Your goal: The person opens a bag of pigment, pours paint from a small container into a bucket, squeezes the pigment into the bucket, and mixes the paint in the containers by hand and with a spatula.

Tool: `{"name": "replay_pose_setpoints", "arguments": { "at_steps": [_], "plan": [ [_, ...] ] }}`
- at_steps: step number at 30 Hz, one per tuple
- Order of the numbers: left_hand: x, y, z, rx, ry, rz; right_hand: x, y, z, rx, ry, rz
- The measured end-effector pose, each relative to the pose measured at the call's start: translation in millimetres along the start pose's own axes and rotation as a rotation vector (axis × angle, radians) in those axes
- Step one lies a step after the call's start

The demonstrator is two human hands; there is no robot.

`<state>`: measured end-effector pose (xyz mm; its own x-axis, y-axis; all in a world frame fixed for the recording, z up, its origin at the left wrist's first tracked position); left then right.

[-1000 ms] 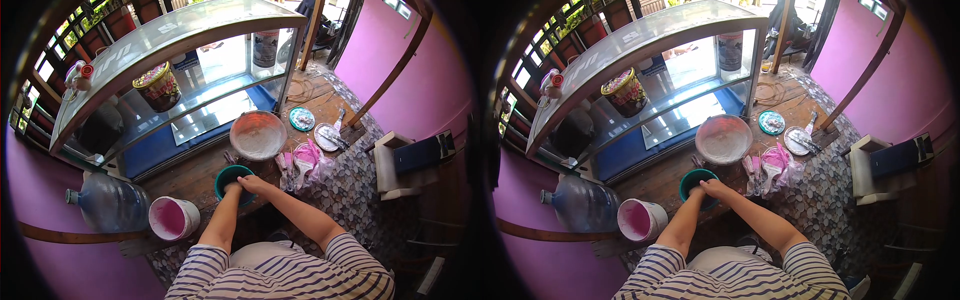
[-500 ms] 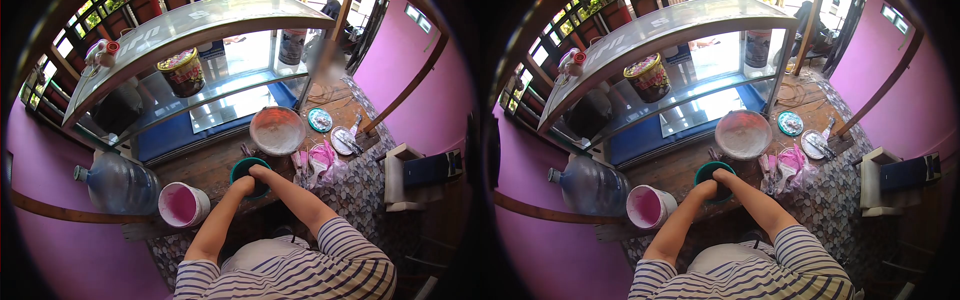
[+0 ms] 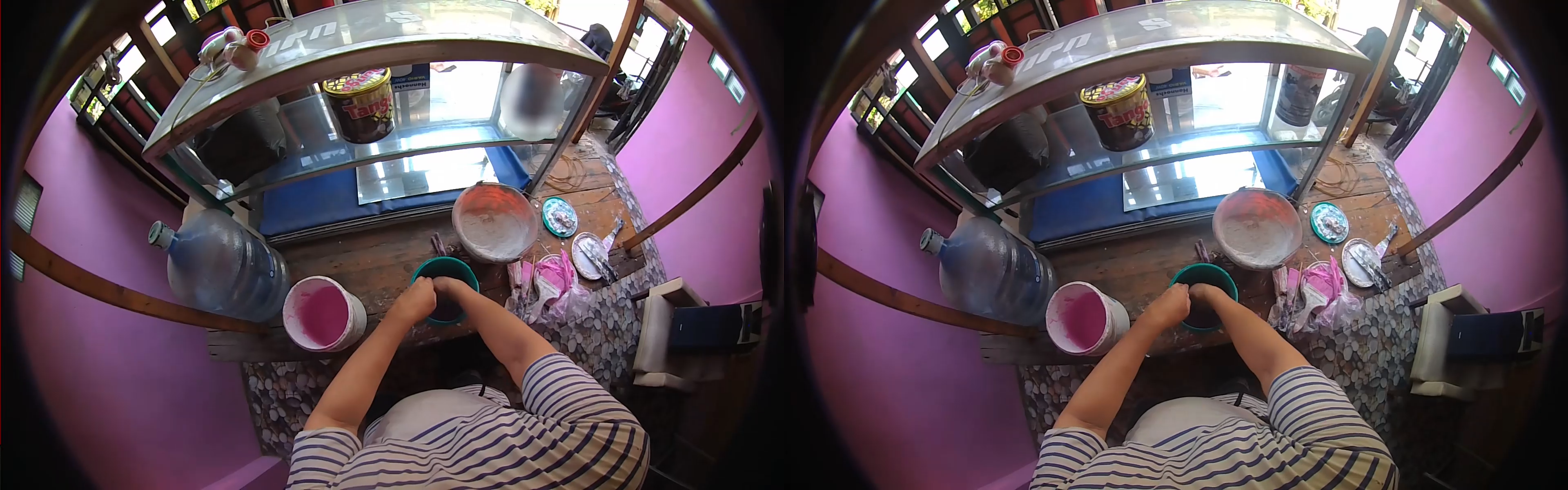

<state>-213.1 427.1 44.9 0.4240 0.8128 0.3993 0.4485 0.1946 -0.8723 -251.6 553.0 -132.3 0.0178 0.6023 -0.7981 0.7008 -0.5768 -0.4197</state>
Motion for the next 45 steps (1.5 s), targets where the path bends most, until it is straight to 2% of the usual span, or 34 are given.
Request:
{"name": "replay_pose_setpoints", "arguments": {
  "at_steps": [1, 3, 4, 6, 7, 8, 9, 10, 11, 12, 13, 14, 15, 18, 19, 20, 21, 22, 23, 24, 25, 26, 27, 28, 30, 32, 34, 36, 37, 38, 39, 40, 42, 45],
  "plan": [
    [-1, 8, 3, 0.025, -0.020, 0.013, -3, -2, -6, -0.016, -0.082, 0.021],
    [5, 11, 9, 0.055, -0.032, 0.020, -80, -31, -53, -0.033, -0.129, -0.276],
    [9, 8, 11, 0.007, -0.079, -0.006, -110, -39, -77, -0.033, -0.123, -0.283],
    [7, 24, 25, -0.037, -0.124, -0.040, -119, -49, -106, 0.288, 0.449, 1.078],
    [-4, 54, 47, -0.091, 0.005, 0.051, -102, -43, -105, 0.290, 0.451, 1.070],
    [0, 59, 49, -0.119, 0.067, 0.097, -74, -33, -98, 0.304, 0.090, 0.902],
    [5, 64, 51, -0.144, 0.129, 0.141, -69, -30, -92, 0.297, -0.090, 0.808],
    [20, 43, 38, -0.071, 0.000, 0.033, -64, -27, -88, 0.300, -0.268, 0.716],
    [29, 34, 31, 0.000, -0.131, -0.076, -57, -23, -82, 0.426, 0.015, 1.000],
    [28, 55, 42, -0.002, -0.140, -0.080, -49, -16, -81, 0.544, 0.321, 1.268],
    [23, 93, 66, 0.008, 0.080, 0.106, -65, -27, -91, 0.484, 0.380, 1.414],
    [32, 84, 57, -0.045, 0.141, 0.223, -93, -37, -106, 0.458, 0.479, 1.626],
    [43, 72, 47, -0.091, 0.209, 0.336, -93, -37, -105, 0.518, 0.463, 1.607],
    [50, 25, 30, -0.236, 0.281, 0.303, -101, -29, -100, 0.573, 0.363, 1.493],
    [38, 23, 29, -0.184, 0.134, 0.080, -102, -22, -105, 0.588, 0.290, 1.395],
    [29, 37, 33, -0.112, 0.150, 0.172, -113, -22, -111, 0.626, 0.342, 1.299],
    [39, 17, 25, -0.176, 0.186, 0.144, -113, -22, -109, 0.568, 0.256, 1.438],
    [45, 21, 18, -0.098, 0.214, 0.271, -112, -26, -110, 0.666, 0.274, 1.399],
    [42, 28, 17, -0.043, 0.255, 0.170, -112, -28, -102, 0.651, 0.286, 1.700],
    [39, 39, 15, 0.039, 0.239, 0.047, -111, -32, -103, 0.648, 0.361, 1.840],
    [36, 43, 15, 0.078, 0.344, -0.055, -117, -37, -109, 0.689, 0.345, 1.761],
    [36, 37, 10, 0.093, 0.315, -0.198, -112, -36, -106, 0.702, 0.298, 1.705],
    [32, 41, 8, 0.253, 0.287, -0.265, -108, -33, -103, 0.753, 0.291, 1.672],
    [35, 29, 4, 0.236, 0.299, -0.266, -101, -26, -100, 0.798, 0.287, 1.639],
    [41, 2, -4, -0.157, -0.129, -1.045, -98, -17, -105, 0.756, 0.330, 1.501],
    [42, 11, -4, -0.097, -0.189, -1.089, -92, -10, -101, 0.776, 0.244, 1.520],
    [41, 15, -2, -0.036, -0.253, -1.127, -82, -18, -97, 0.964, 0.159, 0.952],
    [40, 14, 7, -0.125, -0.402, -1.328, -82, -19, -98, 0.902, 0.068, 0.834],
    [26, 33, 21, -0.080, -0.418, -1.357, -86, -16, -96, 0.864, -0.001, 0.782],
    [29, 33, 23, -0.090, -0.412, -1.352, -88, -12, -97, 0.824, -0.066, 0.727],
    [31, 30, 23, -0.063, -0.430, -1.161, -158, -32, -155, 0.721, -0.153, 0.431],
    [34, 23, 21, -0.033, -0.446, -0.972, -155, -27, -155, 0.726, -0.151, 0.432],
    [46, 3, 12, -0.007, -0.470, -0.990, -152, -16, -148, 0.767, -0.234, 0.158],
    [21, 18, 31, 0.002, -0.378, -1.122, -159, -18, -173, 0.841, -0.317, 0.292]
  ]
}}
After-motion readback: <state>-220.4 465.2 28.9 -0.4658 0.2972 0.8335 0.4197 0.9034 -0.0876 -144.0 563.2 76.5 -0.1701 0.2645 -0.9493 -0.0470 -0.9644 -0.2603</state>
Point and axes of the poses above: each hand's wrist, its own z-axis towards the middle knuckle, its own y-axis out of the palm, x = y × z, the point moved 3 cm from there along z, towards the middle knuckle, and after that the axes turned 15 degrees about z, right-handed, at the moved point
